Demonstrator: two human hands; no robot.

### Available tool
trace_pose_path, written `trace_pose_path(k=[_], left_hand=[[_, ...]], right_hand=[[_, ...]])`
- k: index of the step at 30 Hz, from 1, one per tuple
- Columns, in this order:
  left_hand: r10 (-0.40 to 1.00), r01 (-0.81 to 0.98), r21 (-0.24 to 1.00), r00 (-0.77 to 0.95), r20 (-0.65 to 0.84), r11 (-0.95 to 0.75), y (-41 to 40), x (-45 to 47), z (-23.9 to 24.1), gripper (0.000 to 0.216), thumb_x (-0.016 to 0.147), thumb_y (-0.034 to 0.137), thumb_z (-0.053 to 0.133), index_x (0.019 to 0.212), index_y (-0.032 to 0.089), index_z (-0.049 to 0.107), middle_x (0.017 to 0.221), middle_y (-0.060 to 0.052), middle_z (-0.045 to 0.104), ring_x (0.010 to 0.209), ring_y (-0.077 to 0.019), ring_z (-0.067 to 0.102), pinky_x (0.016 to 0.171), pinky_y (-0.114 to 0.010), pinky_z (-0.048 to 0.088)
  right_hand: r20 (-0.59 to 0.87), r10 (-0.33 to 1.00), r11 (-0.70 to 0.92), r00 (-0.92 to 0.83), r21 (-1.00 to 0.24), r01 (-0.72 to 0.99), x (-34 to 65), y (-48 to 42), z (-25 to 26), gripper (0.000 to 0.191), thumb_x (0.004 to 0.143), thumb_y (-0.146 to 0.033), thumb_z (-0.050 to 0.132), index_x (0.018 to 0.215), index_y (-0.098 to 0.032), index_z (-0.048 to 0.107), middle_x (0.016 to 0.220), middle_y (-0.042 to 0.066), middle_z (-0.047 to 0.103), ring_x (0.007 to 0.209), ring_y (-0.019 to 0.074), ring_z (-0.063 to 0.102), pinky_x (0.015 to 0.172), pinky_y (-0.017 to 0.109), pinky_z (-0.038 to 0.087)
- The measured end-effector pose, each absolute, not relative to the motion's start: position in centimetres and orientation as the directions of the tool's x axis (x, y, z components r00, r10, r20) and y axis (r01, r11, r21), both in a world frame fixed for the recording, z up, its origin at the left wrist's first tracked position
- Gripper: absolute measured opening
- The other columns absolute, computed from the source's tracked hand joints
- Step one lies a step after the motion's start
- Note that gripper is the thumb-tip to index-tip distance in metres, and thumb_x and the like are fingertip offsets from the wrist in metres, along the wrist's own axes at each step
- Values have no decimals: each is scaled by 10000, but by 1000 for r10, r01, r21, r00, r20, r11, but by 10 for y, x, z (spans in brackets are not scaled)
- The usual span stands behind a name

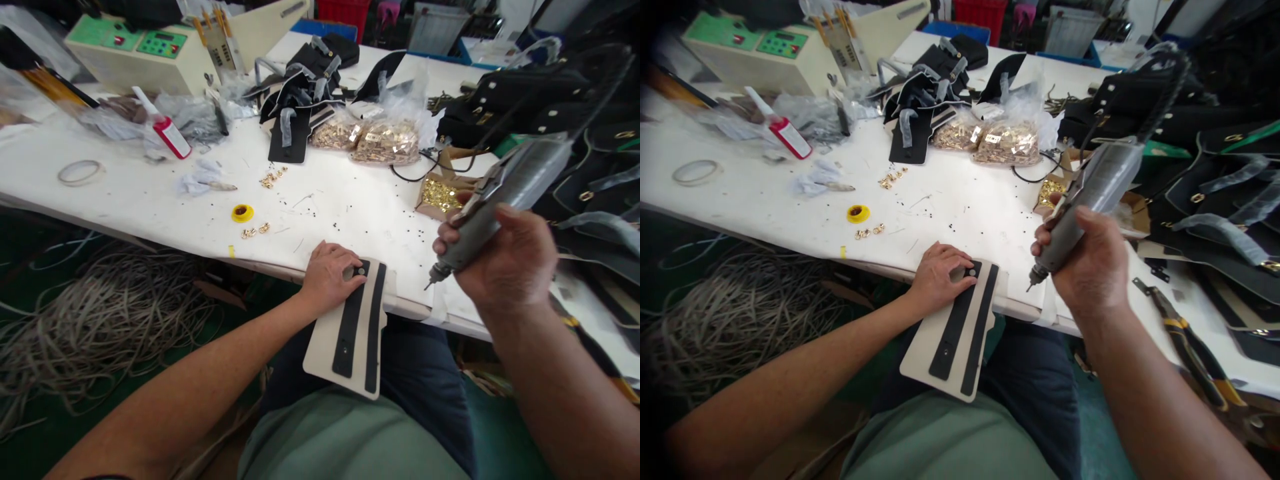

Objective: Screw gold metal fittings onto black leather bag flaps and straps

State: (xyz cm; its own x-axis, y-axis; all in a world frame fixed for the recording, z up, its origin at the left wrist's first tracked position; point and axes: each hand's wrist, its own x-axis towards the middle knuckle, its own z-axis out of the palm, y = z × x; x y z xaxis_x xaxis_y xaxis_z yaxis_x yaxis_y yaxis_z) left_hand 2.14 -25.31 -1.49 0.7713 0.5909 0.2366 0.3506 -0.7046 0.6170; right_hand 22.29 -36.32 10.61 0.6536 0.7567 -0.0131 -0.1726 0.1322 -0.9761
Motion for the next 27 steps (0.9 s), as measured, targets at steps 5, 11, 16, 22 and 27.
trace_pose_path(k=[5, 11, 16, 22, 27], left_hand=[[591, 353, 612, 771, 239, -708, -255, 21, -16, 208, 831, 368, 787, 1008, 275, 730, 1122, 17, 757, 1160, -253, 586, 1207, -518, 277], [600, 361, 614, 764, 237, -702, -255, 21, -17, 224, 827, 377, 787, 1019, 280, 724, 1105, 17, 754, 1167, -252, 581, 1215, -516, 264], [592, 351, 618, 771, 236, -703, -255, 20, -17, 211, 835, 381, 778, 1013, 281, 724, 1136, 24, 752, 1170, -248, 577, 1212, -520, 258], [593, 358, 615, 772, 227, -702, -254, 21, -17, 216, 837, 385, 775, 1022, 283, 729, 1132, 27, 755, 1170, -249, 578, 1211, -529, 252], [591, 354, 614, 772, 234, -705, -254, 21, -18, 216, 841, 376, 771, 1031, 284, 728, 1135, 24, 754, 1167, -248, 583, 1210, -529, 259]], right_hand=[[132, 693, 290, 709, -951, -107, 167, -334, 74, 394, 744, -504, 819, 703, -211, 559, 587, -55, 498, 448, 96, 471, 423, 250, 436], [272, 671, 330, 690, -943, 51, 151, -315, 44, 358, 775, -449, 823, 672, -226, 563, 521, -64, 542, 426, 117, 521, 433, 264, 486], [306, 689, 371, 657, -928, 43, 151, -311, 36, 350, 802, -412, 812, 644, -219, 566, 513, -59, 541, 410, 113, 505, 410, 266, 467], [305, 704, 358, 642, -932, 50, 152, -311, 30, 370, 804, -433, 810, 643, -219, 554, 511, -55, 530, 417, 113, 503, 403, 261, 445], [316, 695, 346, 645, -934, 85, 152, -311, 29, 373, 818, -464, 783, 647, -226, 552, 510, -57, 523, 413, 114, 491, 403, 263, 445]])
